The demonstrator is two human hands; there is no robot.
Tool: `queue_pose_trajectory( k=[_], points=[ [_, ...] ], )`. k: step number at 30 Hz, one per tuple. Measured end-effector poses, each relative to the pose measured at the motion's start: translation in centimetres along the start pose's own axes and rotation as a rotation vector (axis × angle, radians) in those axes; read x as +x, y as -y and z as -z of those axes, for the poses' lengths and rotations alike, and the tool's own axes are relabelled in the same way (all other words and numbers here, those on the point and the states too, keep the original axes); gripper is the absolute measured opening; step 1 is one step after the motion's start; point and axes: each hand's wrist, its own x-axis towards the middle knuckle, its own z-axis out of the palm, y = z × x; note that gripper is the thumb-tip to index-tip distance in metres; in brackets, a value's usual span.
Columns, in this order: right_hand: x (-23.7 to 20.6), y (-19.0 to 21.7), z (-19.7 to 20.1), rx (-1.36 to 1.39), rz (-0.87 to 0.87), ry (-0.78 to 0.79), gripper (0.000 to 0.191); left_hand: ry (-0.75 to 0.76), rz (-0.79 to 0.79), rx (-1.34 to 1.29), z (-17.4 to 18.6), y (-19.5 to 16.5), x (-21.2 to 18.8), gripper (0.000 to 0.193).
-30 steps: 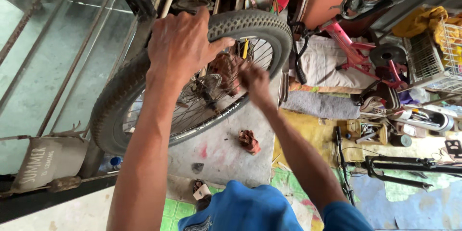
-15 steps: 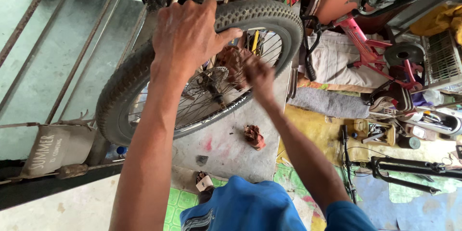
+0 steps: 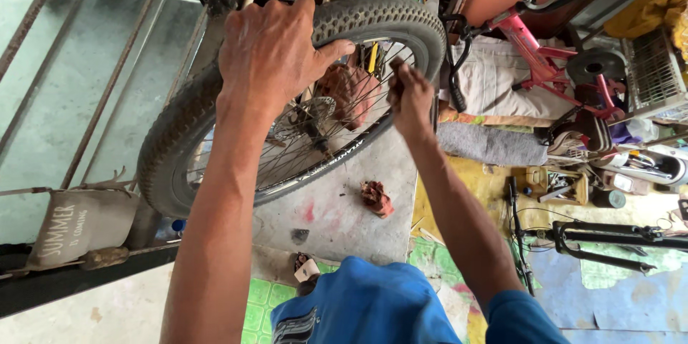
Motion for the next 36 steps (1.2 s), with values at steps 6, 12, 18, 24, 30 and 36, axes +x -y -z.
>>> queue_pose_trajectory(
  k=[6,12,18,24,30,36],
  points=[
    [0.0,-0.7,-1.0,-0.097,0.090,0.026,0.018,-0.143,-0.047,0.034,-0.1,-0.3,0.1,0.068],
    [-3.8,-4.7,-1.8,-0.226,0.077,0.161,0.018,0.131,0.059,-0.019,0.4,0.3,0.5,0.067],
    [0.1,-0.7,-1.7,-0.216,0.143,-0.002,0.021,-0.012,-0.004,-0.029,0.1,0.4,-0.1,0.065],
    [-5.5,-5.6,-3.7,-0.220,0.091,0.089,0.026,-0.087,-0.034,0.028,-0.2,0.4,-0.1,0.067],
    [-5.2,-5.5,-2.8,-0.447,0.081,0.048,0.024,0.169,0.061,-0.014,0.3,-0.4,0.3,0.070],
    [0.1,-0.6,-1.3,-0.221,0.269,-0.086,0.022,-0.004,-0.006,-0.017,-0.3,-0.7,-0.3,0.080]
  ],
)
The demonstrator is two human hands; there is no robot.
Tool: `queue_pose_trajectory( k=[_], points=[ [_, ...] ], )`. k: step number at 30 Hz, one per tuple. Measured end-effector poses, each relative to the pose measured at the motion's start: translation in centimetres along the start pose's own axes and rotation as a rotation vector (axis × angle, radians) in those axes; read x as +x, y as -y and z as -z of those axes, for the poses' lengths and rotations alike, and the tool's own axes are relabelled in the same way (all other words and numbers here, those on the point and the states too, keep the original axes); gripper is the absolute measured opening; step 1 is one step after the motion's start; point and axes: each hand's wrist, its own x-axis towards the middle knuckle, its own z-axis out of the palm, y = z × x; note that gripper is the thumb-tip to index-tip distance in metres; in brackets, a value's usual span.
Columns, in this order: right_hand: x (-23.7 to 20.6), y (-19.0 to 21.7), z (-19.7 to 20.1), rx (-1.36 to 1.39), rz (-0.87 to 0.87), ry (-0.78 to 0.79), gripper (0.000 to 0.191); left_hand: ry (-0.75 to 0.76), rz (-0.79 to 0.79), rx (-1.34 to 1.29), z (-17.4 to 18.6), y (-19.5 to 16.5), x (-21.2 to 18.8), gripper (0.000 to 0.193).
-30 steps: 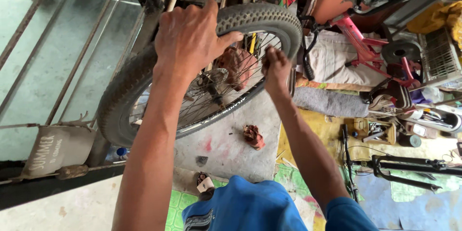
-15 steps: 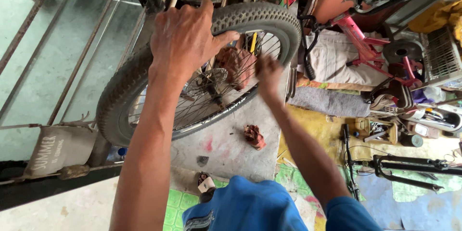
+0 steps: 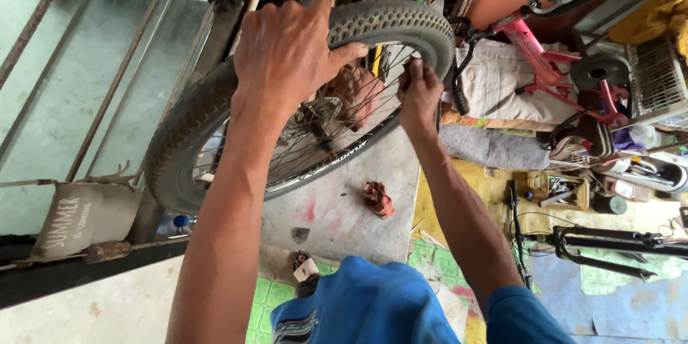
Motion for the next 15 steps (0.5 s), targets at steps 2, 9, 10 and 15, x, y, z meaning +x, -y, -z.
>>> queue_pose_trajectory(
  k=[2,9,10,15],
  points=[
    [-1.6,-0.7,-0.5,-0.123,0.032,0.039,0.026,0.002,0.004,0.002,-0.1,0.0,0.3,0.079],
    [-7.4,-3.0,-2.6,-0.194,-0.136,0.125,0.022,0.140,0.074,-0.011,0.4,-0.1,0.7,0.070],
    [-6.0,-2.4,-2.3,-0.181,-0.077,0.106,0.028,0.193,0.102,-0.022,0.5,0.0,0.8,0.067],
    [-3.0,-1.2,-1.8,-0.186,0.013,0.086,0.037,0.009,0.015,0.029,0.4,0.4,0.5,0.068]
  ],
)
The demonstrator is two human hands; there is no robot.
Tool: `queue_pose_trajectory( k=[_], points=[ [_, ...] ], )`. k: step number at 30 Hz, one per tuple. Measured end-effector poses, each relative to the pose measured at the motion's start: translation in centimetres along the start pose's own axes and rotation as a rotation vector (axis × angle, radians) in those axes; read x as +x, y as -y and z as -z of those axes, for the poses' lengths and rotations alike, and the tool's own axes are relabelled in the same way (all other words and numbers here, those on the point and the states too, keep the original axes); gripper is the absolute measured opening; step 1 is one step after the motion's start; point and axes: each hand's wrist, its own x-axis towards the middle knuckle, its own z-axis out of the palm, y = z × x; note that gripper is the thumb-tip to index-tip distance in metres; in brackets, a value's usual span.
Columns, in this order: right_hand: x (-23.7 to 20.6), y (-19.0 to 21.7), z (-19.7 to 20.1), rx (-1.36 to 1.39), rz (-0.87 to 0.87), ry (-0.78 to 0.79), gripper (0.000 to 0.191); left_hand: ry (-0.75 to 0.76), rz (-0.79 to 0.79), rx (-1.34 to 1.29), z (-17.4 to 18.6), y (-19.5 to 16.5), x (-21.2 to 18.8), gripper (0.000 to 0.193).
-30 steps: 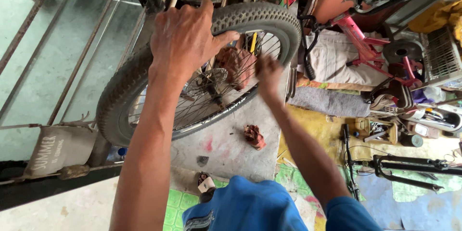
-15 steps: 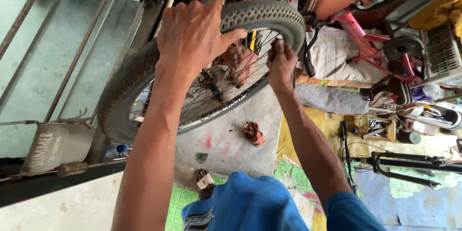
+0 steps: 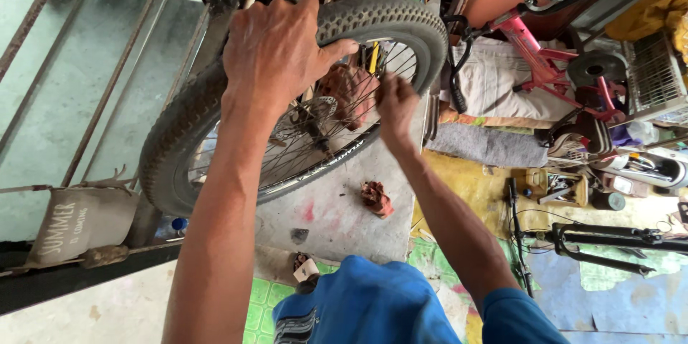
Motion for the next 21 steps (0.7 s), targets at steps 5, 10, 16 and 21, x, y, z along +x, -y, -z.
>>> queue_pose_trajectory(
  k=[5,10,16,21],
  points=[
    [-5.5,-2.6,-2.4,-0.124,-0.020,0.126,0.031,0.028,0.020,-0.022,-0.3,0.3,0.3,0.068],
    [-4.4,-2.3,-1.5,0.069,-0.059,0.166,0.027,0.066,0.044,-0.019,-0.6,0.4,0.1,0.067],
    [-4.4,-2.0,-1.6,0.028,-0.072,0.186,0.030,-0.081,-0.024,-0.021,-0.9,0.6,0.0,0.069],
    [-7.2,-3.0,-1.6,-0.065,-0.081,0.194,0.028,0.020,0.015,-0.020,-0.3,0.8,0.0,0.068]
  ],
)
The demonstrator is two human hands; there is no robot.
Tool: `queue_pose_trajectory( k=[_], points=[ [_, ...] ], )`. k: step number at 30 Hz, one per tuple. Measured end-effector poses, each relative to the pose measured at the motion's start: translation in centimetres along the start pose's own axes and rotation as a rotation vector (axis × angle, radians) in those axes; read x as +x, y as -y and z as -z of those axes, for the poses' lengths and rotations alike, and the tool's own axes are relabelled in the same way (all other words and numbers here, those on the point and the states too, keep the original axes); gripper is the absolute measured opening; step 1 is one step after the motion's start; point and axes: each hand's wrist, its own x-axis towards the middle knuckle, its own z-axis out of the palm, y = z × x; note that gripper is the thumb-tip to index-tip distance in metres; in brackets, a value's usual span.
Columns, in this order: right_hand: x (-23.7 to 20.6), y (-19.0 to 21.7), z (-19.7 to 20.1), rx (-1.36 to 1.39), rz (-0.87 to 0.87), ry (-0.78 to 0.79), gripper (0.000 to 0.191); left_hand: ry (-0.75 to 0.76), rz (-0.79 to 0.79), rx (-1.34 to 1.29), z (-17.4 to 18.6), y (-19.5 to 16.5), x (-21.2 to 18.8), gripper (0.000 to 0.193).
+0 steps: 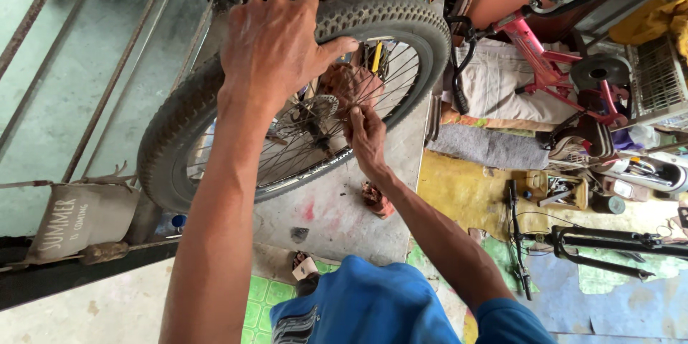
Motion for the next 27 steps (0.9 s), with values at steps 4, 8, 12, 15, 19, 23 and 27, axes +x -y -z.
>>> queue_pose_trajectory(
  k=[4,8,12,15,19,23,27],
  points=[
    [-1.1,0.5,1.6,-0.286,0.358,-0.029,0.027,0.020,0.014,-0.028,0.0,0.0,0.2,0.066],
    [-0.4,2.1,2.6,-0.452,0.860,0.114,0.024,-0.038,-0.015,-0.028,-0.6,0.0,0.3,0.068],
    [0.1,2.9,1.9,-0.911,0.809,0.172,0.037,-0.050,-0.038,0.002,-1.0,-0.1,0.3,0.070],
    [-1.2,2.2,1.0,-1.084,0.703,0.266,0.048,-0.061,-0.036,0.029,-0.8,-0.2,0.2,0.071],
    [-2.9,0.8,1.4,-0.813,0.969,0.279,0.046,-0.040,-0.015,-0.003,-0.3,0.0,0.3,0.070],
    [-1.5,0.8,3.8,-0.702,0.966,0.347,0.041,0.046,0.030,-0.019,0.1,0.6,0.4,0.067],
    [0.7,0.5,4.8,-0.898,0.888,0.186,0.053,-0.067,-0.020,0.016,-0.1,0.9,-0.1,0.064]
  ],
)
